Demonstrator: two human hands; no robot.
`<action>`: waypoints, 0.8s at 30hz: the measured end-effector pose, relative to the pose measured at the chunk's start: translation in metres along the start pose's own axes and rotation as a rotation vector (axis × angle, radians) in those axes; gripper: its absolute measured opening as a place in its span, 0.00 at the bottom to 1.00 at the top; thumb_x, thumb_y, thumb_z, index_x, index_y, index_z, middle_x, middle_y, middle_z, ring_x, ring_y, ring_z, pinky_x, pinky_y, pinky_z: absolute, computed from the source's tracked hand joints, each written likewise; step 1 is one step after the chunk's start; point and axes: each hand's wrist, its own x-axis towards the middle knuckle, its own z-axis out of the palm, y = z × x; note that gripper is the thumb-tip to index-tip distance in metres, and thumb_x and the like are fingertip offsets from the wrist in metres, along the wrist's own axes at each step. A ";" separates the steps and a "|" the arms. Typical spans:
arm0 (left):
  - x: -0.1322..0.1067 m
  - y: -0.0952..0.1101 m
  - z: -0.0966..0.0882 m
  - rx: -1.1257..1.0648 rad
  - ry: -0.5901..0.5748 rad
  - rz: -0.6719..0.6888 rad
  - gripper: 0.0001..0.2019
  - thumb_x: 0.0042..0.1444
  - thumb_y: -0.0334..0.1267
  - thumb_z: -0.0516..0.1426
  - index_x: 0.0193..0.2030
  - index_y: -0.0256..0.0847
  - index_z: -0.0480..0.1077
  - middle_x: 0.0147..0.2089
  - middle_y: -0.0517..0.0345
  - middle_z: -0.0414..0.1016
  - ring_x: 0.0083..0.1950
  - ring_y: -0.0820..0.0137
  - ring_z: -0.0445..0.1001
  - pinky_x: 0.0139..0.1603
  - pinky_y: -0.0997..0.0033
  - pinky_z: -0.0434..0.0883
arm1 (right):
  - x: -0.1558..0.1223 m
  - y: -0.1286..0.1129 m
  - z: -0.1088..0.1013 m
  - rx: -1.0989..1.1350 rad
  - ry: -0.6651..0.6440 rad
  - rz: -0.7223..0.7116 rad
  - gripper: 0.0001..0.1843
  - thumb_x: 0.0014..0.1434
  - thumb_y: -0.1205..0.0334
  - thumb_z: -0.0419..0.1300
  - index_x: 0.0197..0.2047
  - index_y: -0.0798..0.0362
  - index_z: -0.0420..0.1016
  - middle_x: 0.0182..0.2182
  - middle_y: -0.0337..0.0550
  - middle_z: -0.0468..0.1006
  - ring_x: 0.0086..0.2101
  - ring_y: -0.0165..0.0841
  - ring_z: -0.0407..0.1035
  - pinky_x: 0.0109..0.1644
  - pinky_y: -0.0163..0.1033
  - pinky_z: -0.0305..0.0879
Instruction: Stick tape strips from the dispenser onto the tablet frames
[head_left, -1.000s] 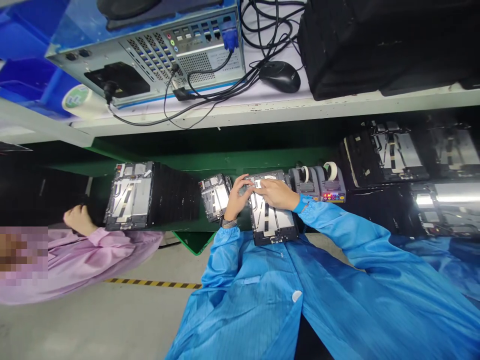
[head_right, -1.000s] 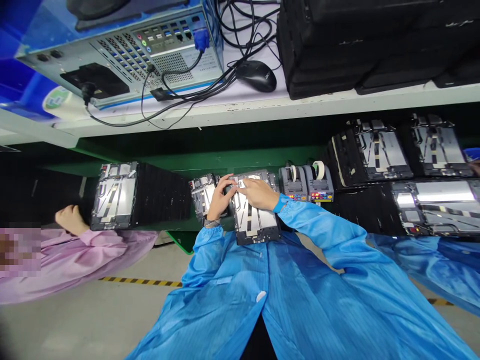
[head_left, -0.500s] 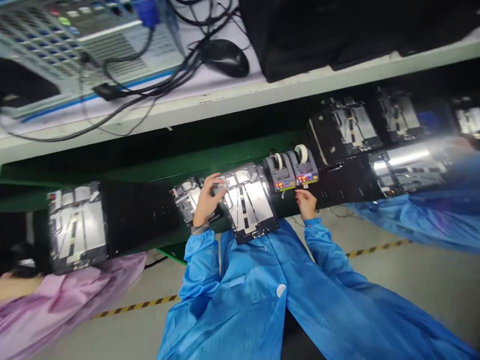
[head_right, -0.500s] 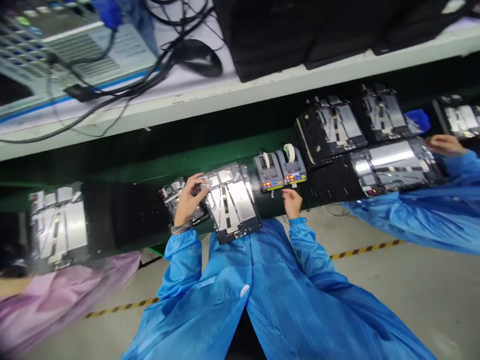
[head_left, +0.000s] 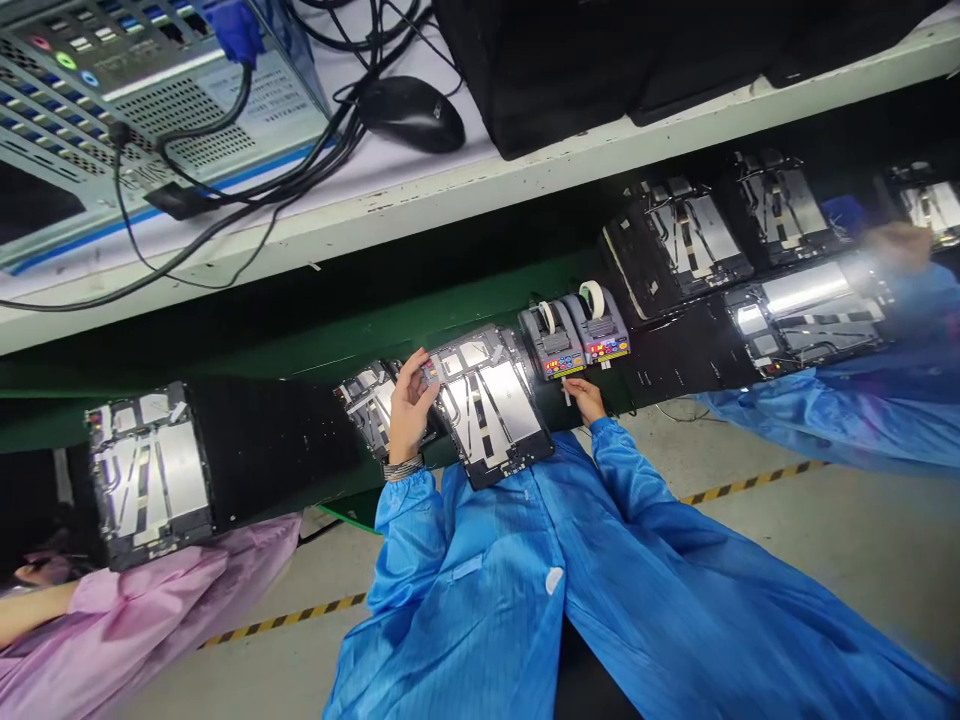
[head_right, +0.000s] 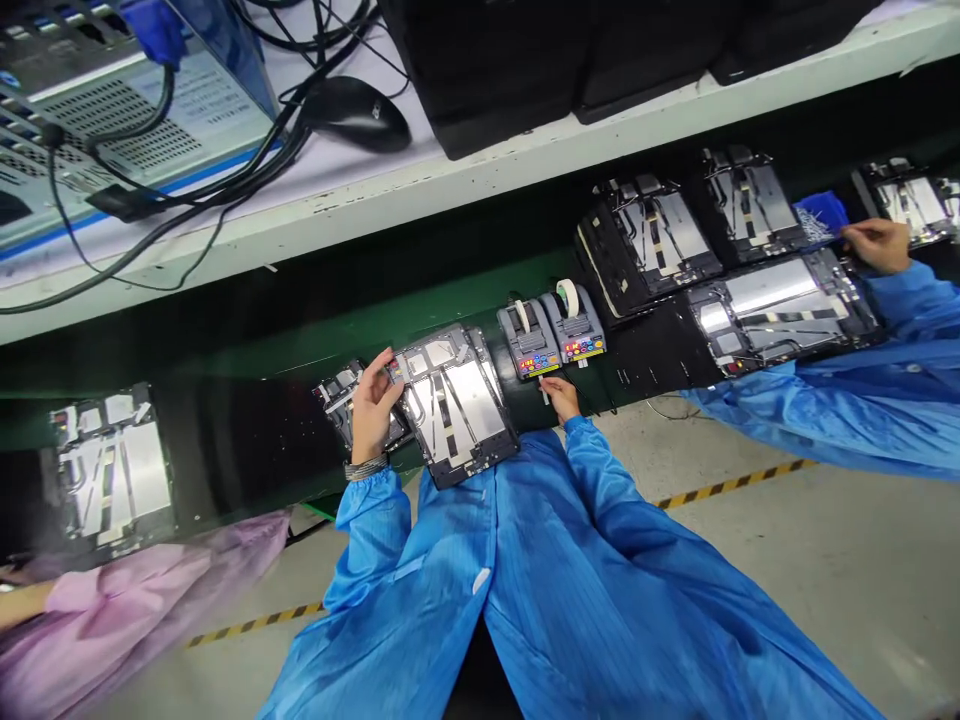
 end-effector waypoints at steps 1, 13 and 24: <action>-0.001 -0.002 0.001 -0.018 0.019 -0.006 0.30 0.61 0.50 0.65 0.68 0.51 0.67 0.75 0.49 0.62 0.71 0.56 0.68 0.72 0.53 0.65 | -0.002 0.000 -0.002 -0.003 0.002 0.006 0.26 0.34 0.42 0.75 0.30 0.52 0.76 0.27 0.40 0.78 0.34 0.35 0.72 0.45 0.41 0.67; -0.030 -0.018 -0.001 -0.114 0.131 -0.096 0.29 0.62 0.49 0.64 0.69 0.51 0.67 0.72 0.48 0.67 0.66 0.58 0.73 0.71 0.52 0.66 | -0.083 -0.181 0.011 -0.560 -0.765 -0.363 0.21 0.59 0.42 0.66 0.36 0.53 0.80 0.32 0.42 0.78 0.34 0.33 0.69 0.43 0.39 0.64; -0.040 -0.014 0.015 -0.164 0.226 -0.135 0.27 0.64 0.48 0.63 0.68 0.48 0.66 0.66 0.47 0.72 0.64 0.62 0.73 0.68 0.57 0.68 | -0.129 -0.234 0.202 -1.427 -0.999 -0.608 0.07 0.60 0.65 0.62 0.31 0.54 0.81 0.32 0.44 0.84 0.39 0.36 0.75 0.58 0.39 0.57</action>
